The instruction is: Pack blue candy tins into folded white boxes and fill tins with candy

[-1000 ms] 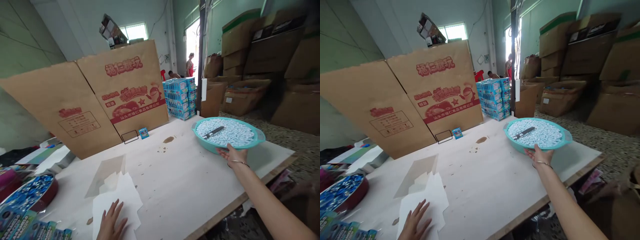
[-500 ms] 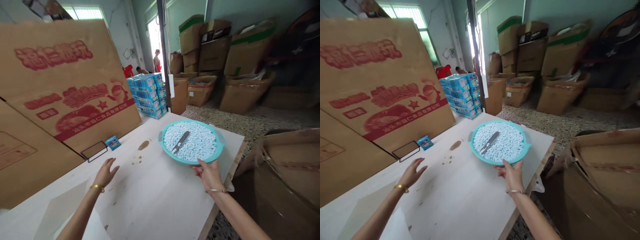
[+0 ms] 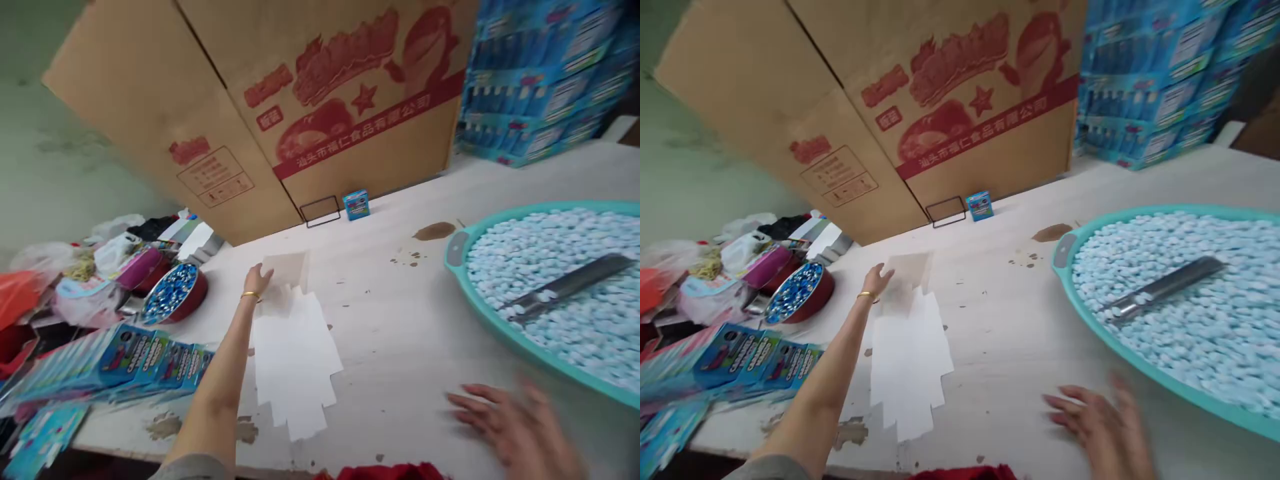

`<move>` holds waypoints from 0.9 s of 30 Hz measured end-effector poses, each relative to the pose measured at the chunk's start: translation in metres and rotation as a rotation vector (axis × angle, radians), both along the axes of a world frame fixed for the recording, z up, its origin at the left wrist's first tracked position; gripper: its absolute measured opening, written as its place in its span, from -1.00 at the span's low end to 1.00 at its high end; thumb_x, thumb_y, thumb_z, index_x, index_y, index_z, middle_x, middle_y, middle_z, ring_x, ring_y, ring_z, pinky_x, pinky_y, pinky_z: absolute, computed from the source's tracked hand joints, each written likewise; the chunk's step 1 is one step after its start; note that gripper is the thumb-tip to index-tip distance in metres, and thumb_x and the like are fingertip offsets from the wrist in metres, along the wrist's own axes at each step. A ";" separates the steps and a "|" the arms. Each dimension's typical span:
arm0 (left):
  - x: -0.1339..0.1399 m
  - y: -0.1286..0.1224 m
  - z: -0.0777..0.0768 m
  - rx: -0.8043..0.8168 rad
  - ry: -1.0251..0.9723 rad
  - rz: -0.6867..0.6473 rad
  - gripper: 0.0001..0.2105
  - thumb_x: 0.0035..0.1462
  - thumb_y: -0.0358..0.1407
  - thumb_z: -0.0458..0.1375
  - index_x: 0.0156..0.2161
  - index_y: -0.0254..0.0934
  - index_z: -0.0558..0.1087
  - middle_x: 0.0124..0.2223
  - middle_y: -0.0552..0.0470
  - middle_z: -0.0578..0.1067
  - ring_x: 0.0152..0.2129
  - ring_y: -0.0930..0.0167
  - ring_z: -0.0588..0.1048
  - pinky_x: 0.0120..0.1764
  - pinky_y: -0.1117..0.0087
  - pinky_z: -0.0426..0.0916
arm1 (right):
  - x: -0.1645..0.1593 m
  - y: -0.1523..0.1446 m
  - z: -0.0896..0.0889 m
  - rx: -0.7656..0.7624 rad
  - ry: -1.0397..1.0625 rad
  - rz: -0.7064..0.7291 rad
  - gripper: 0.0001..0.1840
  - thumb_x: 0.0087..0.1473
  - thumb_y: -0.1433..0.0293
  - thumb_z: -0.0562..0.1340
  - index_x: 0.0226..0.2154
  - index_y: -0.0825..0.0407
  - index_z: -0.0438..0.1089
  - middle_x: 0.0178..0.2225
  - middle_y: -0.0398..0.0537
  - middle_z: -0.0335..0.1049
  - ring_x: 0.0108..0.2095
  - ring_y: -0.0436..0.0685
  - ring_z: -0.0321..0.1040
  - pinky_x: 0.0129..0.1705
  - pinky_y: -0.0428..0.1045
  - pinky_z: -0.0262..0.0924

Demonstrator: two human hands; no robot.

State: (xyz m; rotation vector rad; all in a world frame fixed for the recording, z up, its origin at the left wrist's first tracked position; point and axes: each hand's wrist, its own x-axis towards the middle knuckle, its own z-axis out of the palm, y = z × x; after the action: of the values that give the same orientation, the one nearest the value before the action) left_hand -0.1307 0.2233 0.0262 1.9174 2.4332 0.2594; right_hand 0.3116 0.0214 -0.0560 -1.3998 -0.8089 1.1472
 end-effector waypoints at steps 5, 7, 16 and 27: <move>-0.003 -0.123 -0.022 -0.048 -0.087 -0.101 -0.63 0.18 -0.18 0.10 0.05 -0.29 0.38 0.11 -0.16 0.41 0.09 0.26 0.37 0.15 0.21 0.26 | -0.102 0.013 0.026 0.545 -0.543 0.684 -0.47 0.14 0.13 0.18 0.13 -0.05 0.28 0.12 0.10 0.31 0.19 0.32 0.15 0.17 0.28 0.14; 0.011 -0.177 -0.035 -0.070 -0.118 -0.183 -0.60 0.18 -0.15 0.11 0.10 -0.22 0.34 0.18 -0.13 0.34 0.17 0.26 0.28 0.18 0.17 0.21 | -0.135 0.019 0.029 0.713 -0.726 0.932 -0.19 0.02 0.01 0.26 0.22 0.05 0.15 0.26 0.17 0.08 0.30 0.40 -0.14 0.27 0.39 -0.16; 0.084 -0.321 -0.056 -0.244 -0.093 -0.638 -0.07 0.03 0.16 0.12 0.34 -0.30 -0.11 0.37 -0.36 -0.13 0.31 0.00 -0.21 0.22 -0.20 -0.09 | -0.126 -0.045 -0.015 0.784 -1.089 0.967 -0.45 0.12 0.20 0.23 0.09 0.18 0.33 0.19 0.34 0.17 0.21 0.43 0.09 0.15 0.32 0.10; 0.100 -0.338 -0.074 0.133 -0.243 -0.868 -0.69 0.27 -0.25 0.03 0.06 -0.28 0.37 0.03 -0.13 0.51 0.08 0.27 0.40 0.09 0.14 0.36 | -0.039 -0.071 -0.012 0.849 -0.990 1.136 -0.40 0.22 0.38 0.12 0.27 0.06 0.01 0.25 0.15 0.10 0.28 0.20 -0.02 0.20 0.21 0.11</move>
State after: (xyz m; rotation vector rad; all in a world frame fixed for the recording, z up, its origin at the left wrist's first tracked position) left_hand -0.0303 -0.1149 -0.0474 2.5784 1.2904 0.5629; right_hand 0.2721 -0.0500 -0.0677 -0.6171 -2.6379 0.5717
